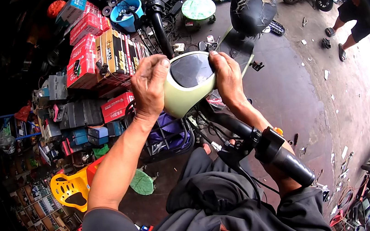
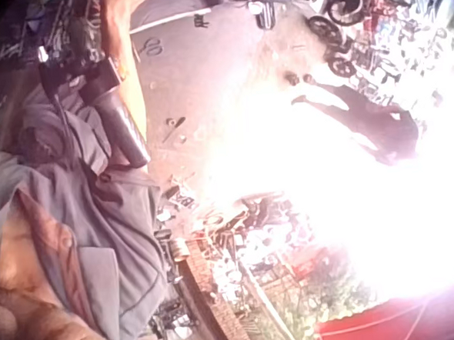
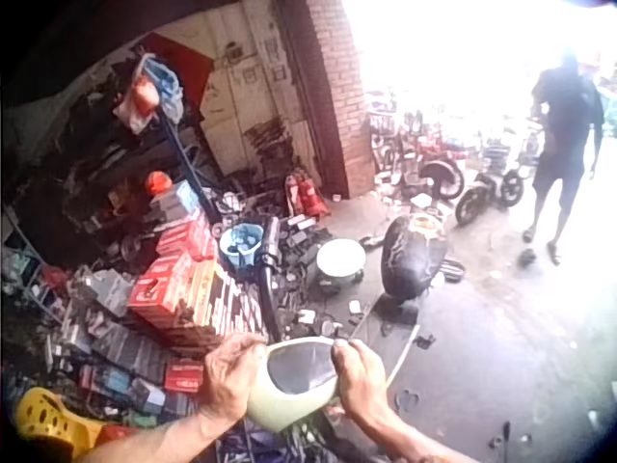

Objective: The person assembles the headlight and instrument cluster housing of a motorcycle by hand, fitting the internal components and wires into the casing and then snapping the lens cover into place.

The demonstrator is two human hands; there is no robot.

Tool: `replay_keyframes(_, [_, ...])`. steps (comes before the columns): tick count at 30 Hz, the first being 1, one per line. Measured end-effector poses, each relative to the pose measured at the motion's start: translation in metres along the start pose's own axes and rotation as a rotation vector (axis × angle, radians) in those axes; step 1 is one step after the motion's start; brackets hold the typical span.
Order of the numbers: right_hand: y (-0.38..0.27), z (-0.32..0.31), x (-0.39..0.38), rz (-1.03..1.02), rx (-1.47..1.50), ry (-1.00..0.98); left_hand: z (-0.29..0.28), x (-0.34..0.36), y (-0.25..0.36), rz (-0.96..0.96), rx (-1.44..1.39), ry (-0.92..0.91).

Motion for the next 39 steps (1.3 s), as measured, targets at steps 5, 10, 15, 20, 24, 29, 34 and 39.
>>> replay_keyframes(5, [0.001,-0.001,0.002,-0.017,-0.028,0.037,-0.001,-0.016,-0.016,-0.116,-0.072,0.067])
replay_keyframes(10, [0.006,0.002,-0.003,-0.069,0.052,0.043,0.004,-0.019,-0.011,-0.024,-0.134,0.055])
replay_keyframes(15, [0.004,0.003,-0.001,0.002,0.097,0.015,0.006,-0.008,-0.004,-0.134,-0.060,-0.100])
replay_keyframes(20, [-0.004,-0.002,-0.002,-0.070,0.132,0.041,0.012,-0.002,-0.025,-0.353,-0.138,-0.125])
replay_keyframes(24, [-0.004,0.000,-0.004,-0.096,0.148,0.053,0.015,0.006,-0.033,-0.528,-0.112,-0.257])
replay_keyframes(29, [-0.002,0.004,-0.006,-0.046,0.153,0.024,0.025,0.015,-0.041,-0.652,-0.193,-0.393])
replay_keyframes(34, [-0.004,0.001,-0.004,-0.067,0.182,0.053,0.030,0.026,-0.048,-0.679,-0.181,-0.408])
replay_keyframes(39, [0.002,0.000,-0.008,-0.072,0.225,0.082,0.032,0.024,-0.047,-0.696,-0.206,-0.353])
Point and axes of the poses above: each hand's wrist, its own x-axis towards the middle knuckle, its own z-axis out of the palm, y = z × x, the point moved 8 cm from there along x, towards the middle knuckle, and after that the axes turned 4 degrees about -x, right-handed, at the moved point
